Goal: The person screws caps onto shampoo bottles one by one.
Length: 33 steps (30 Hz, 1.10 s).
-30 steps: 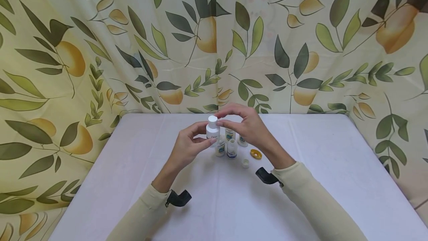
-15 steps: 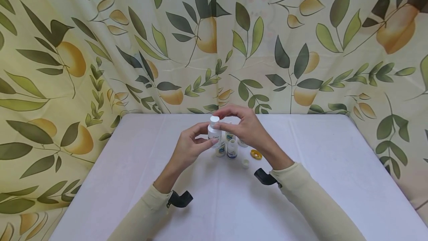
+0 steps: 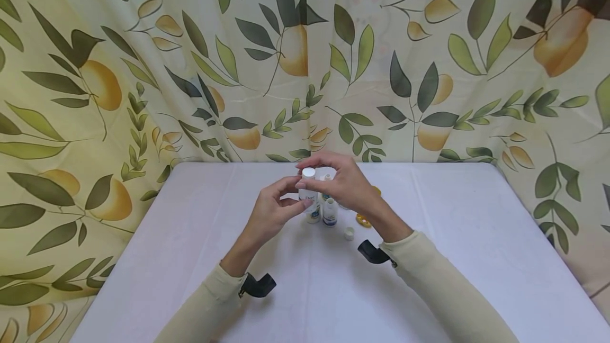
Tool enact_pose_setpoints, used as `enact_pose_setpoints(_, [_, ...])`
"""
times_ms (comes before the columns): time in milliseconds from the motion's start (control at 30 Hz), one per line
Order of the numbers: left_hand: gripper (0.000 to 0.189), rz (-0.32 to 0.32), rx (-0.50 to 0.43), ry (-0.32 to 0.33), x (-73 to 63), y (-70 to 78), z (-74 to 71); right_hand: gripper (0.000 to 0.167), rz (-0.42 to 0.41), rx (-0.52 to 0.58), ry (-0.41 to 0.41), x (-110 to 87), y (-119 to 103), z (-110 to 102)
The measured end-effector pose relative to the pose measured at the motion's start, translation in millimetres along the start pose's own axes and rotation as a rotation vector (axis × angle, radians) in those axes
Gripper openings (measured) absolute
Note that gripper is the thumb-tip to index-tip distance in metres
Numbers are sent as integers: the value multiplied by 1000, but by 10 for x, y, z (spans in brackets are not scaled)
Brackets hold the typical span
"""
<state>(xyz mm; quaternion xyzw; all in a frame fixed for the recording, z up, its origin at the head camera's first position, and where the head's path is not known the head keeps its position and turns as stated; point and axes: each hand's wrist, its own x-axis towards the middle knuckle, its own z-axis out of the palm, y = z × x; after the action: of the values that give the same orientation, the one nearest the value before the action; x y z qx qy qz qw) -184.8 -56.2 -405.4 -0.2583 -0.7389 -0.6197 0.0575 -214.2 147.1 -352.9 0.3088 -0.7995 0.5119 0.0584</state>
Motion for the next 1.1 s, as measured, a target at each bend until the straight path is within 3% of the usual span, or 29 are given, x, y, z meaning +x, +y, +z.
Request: enact_pose_setpoints(1100, [46,-5,20,20,-4,-36,-83,36,41,-72,-51,-57,35,-53])
